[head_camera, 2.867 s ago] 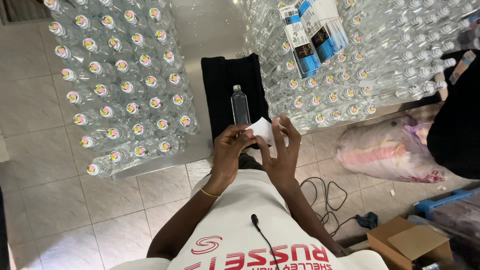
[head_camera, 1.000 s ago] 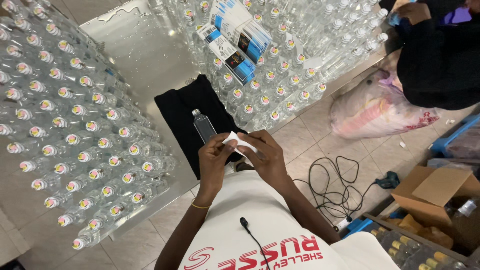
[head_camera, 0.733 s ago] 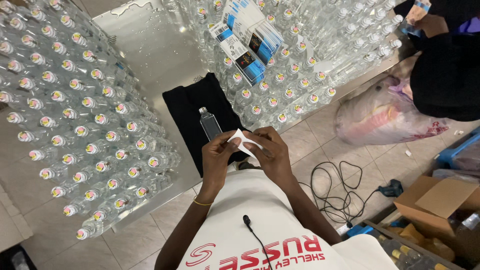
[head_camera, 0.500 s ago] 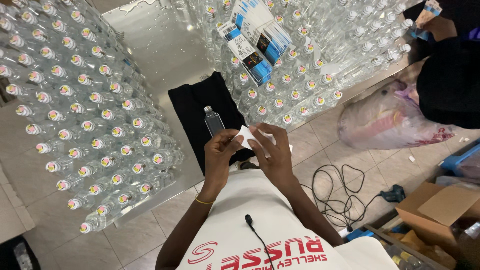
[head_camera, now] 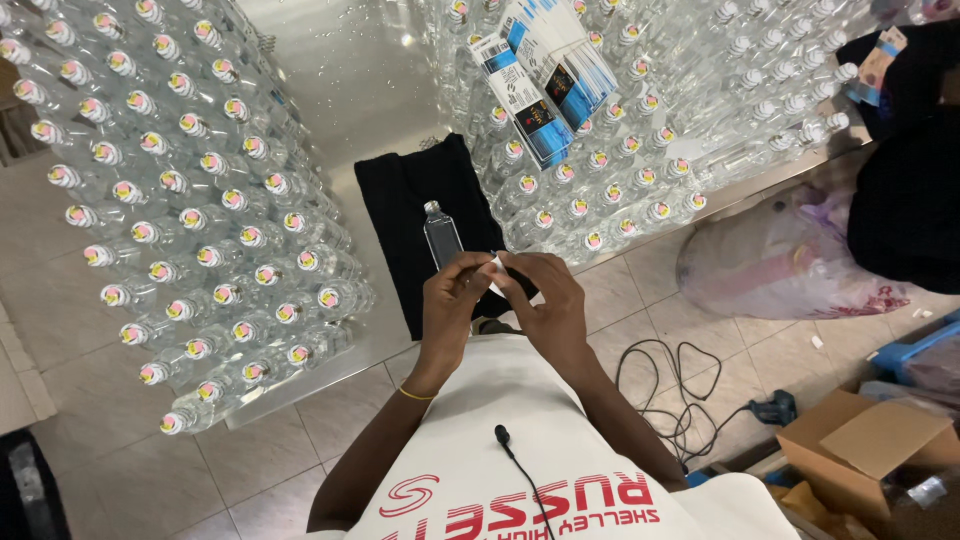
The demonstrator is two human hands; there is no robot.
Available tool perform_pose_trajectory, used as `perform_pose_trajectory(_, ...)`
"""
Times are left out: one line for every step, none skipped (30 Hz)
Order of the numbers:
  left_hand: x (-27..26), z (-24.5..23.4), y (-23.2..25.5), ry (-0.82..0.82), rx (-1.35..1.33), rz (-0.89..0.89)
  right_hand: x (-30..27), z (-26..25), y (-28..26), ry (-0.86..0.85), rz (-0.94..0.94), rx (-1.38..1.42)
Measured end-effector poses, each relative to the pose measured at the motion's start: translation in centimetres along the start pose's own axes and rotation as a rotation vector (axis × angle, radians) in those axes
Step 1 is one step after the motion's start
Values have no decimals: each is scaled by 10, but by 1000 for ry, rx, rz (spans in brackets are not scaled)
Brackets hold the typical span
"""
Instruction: The person picks up clear plastic bottles from a metal table and applies rectangular labels to them. They peel the backing from the labels, wrap them around the bottles, and smooth them down before placing the labeled bottles back on the table.
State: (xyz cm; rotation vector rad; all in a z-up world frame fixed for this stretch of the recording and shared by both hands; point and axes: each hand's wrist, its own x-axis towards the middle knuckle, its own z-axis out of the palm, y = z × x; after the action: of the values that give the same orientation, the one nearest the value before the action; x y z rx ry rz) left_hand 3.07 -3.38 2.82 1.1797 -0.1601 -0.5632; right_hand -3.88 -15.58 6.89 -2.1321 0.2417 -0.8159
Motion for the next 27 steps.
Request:
perform_pose_trajectory(-1, -1, 1, 5, -3, -2, -1, 0, 6, -6, 1, 1)
perform_pose_trajectory(-2, -2, 1, 5, 5, -2, -2, 1, 11, -5, 49, 23)
perform_pose_trajectory(-3, -3, 3, 5, 13, -3, -2, 1, 16, -5, 98, 45)
perform_pose_trajectory(-4, -5, 0, 12, 11, 0, -2, 1, 16, -11, 94, 47)
perform_pose_trajectory(-4, -7, -2, 6, 29, 5, -1, 0, 16, -17, 143, 91)
perform_pose_trajectory(-4, -10, -4, 3, 47, 10, -1, 0, 16, -24, 192, 136)
perform_pose_trajectory(-5, -12, -7, 12, 45, 13, -1, 0, 14, -34, 189, 139)
perform_pose_trajectory(-6, -15, -9, 48, 16, -11, -1, -1, 13, 1, 215, 82)
perform_pose_trajectory(-7, -17, -11, 84, -13, -34, -1, -1, 11, 36, 241, 25)
perform_pose_trajectory(-5, -22, -13, 97, -17, -26, -9, 0, 20, 24, 232, 31)
perform_pose_trajectory(-4, -28, -15, 126, -41, -16, -16, 1, 30, 46, 222, -29)
perform_pose_trajectory(-4, -34, -18, 161, -66, -5, -23, 2, 39, 65, 210, -85)
perform_pose_trajectory(-5, -37, -14, 179, -70, 5, -30, 2, 38, 49, 199, -76)
perform_pose_trajectory(-5, -41, -11, 230, -83, 16, -36, 2, 36, 13, 239, -29)
perform_pose_trajectory(-5, -45, -7, 280, -97, 27, -42, 3, 35, -25, 278, 17)
perform_pose_trajectory(-5, -49, -1, 303, -100, 41, -34, 0, 18, -44, 264, 29)
perform_pose_trajectory(-6, -52, 4, 323, -66, 66, -27, -2, 2, -162, 243, 29)
perform_pose_trajectory(-7, -55, 9, 341, -31, 86, -21, -6, -14, -277, 223, 24)
perform_pose_trajectory(-7, -63, -2, 360, -34, 95, -17, -6, -14, -294, 211, 32)
perform_pose_trajectory(-7, -71, -14, 328, -11, 125, -14, -7, -14, -276, 225, 73)
perform_pose_trajectory(-6, -78, -25, 296, 13, 154, -11, -7, -14, -258, 239, 113)
perform_pose_trajectory(-9, -77, -18, 300, 11, 156, -2, -2, -19, -262, 237, 114)
perform_pose_trajectory(-12, -75, -10, 262, 19, 167, 7, 3, -23, -263, 209, 125)
perform_pose_trajectory(-16, -73, -4, 218, 26, 170, 14, 7, -28, -261, 189, 133)
perform_pose_trajectory(-20, -72, 1, 218, 25, 165, 15, 12, -27, -261, 194, 131)
perform_pose_trajectory(-23, -73, 7, 196, 10, 167, 16, 18, -25, -327, 221, 158)
perform_pose_trajectory(-25, -73, 14, 175, -6, 170, 17, 23, -23, -392, 247, 185)
